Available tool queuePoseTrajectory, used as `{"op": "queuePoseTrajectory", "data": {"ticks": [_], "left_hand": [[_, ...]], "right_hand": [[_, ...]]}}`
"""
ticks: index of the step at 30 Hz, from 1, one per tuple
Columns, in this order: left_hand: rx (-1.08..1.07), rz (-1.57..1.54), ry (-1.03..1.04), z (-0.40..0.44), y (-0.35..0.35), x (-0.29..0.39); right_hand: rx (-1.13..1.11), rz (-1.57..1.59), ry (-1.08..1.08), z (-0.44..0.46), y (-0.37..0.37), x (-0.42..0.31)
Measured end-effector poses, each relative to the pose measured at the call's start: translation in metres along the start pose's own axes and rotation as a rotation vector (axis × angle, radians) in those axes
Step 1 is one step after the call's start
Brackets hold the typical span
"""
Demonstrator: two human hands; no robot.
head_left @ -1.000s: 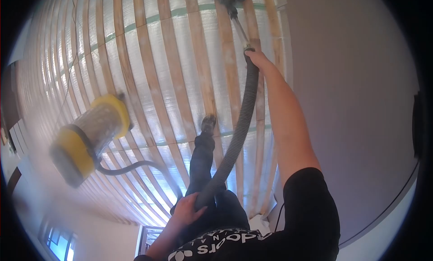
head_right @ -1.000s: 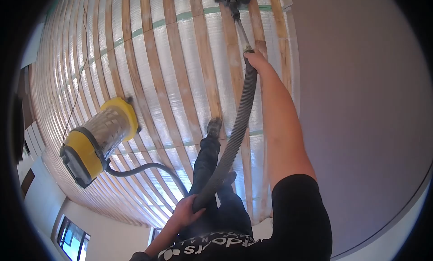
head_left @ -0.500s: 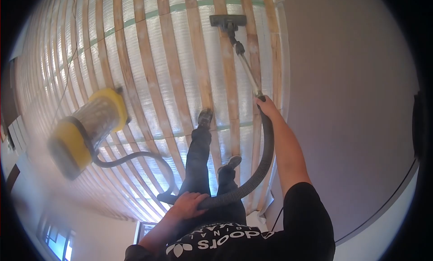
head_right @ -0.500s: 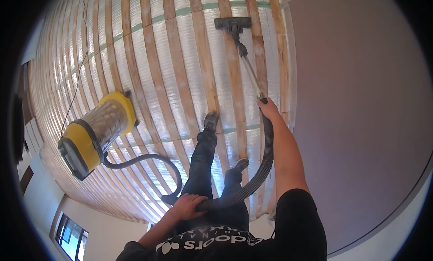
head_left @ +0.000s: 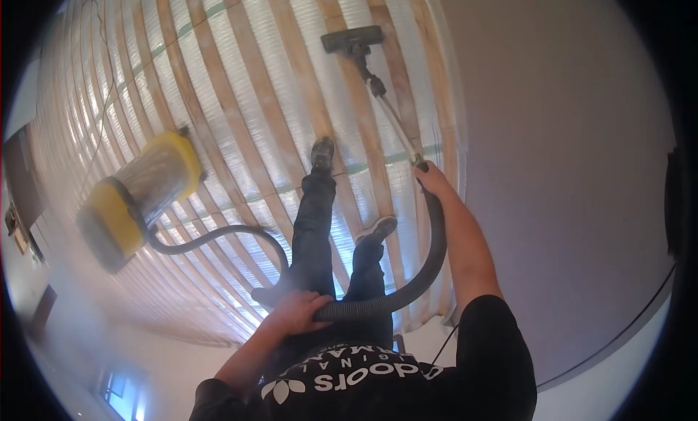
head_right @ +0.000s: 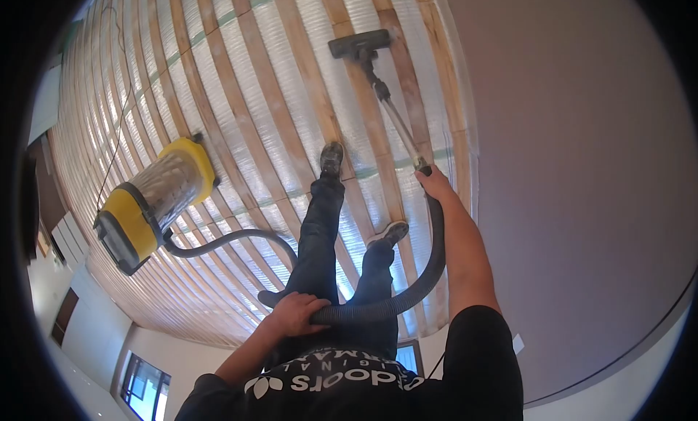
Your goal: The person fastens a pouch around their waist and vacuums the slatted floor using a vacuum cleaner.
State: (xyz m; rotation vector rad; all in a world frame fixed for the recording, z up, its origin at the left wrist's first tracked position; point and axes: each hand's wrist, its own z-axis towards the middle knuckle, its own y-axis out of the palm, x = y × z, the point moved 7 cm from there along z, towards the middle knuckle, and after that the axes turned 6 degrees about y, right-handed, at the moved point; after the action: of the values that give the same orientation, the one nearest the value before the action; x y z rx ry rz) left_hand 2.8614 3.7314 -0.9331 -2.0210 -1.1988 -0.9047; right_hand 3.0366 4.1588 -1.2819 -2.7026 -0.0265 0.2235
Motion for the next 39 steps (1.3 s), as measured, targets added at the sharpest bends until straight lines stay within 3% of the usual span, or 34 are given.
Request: {"op": "queuePoseTrajectory", "data": {"ticks": [7, 20, 28, 29, 31, 36, 37, 39], "left_hand": [[-0.123, 0.080, 0.039, 0.018, 0.067, 0.013], [-0.318, 0.093, -0.062, 0.046, 0.137, 0.070], [-0.297, 0.145, -0.090, 0.066, 0.182, 0.133], [-0.291, 0.174, -0.080, 0.074, 0.186, 0.140], [-0.235, 0.153, -0.060, 0.076, 0.189, 0.159], [-0.082, 0.203, 0.009, 0.069, 0.184, 0.187], [-0.070, 0.201, 0.028, 0.066, 0.177, 0.199], [-0.047, 0.169, 0.063, 0.064, 0.160, 0.203]], "right_hand": [[-0.099, 0.030, 0.152, -0.098, 0.011, 0.095], [-0.051, -0.024, 0.129, -0.143, 0.075, 0.317], [-0.061, 0.029, 0.145, -0.182, 0.085, 0.416], [0.043, -0.128, -0.002, -0.192, 0.072, 0.411], [-0.178, -0.011, 0.207, -0.214, 0.062, 0.432], [-0.196, 0.015, 0.224, -0.275, 0.017, 0.448], [-0.164, 0.072, 0.189, -0.261, 0.037, 0.494], [-0.210, 0.345, 0.200, -0.297, 0.010, 0.483]]}}
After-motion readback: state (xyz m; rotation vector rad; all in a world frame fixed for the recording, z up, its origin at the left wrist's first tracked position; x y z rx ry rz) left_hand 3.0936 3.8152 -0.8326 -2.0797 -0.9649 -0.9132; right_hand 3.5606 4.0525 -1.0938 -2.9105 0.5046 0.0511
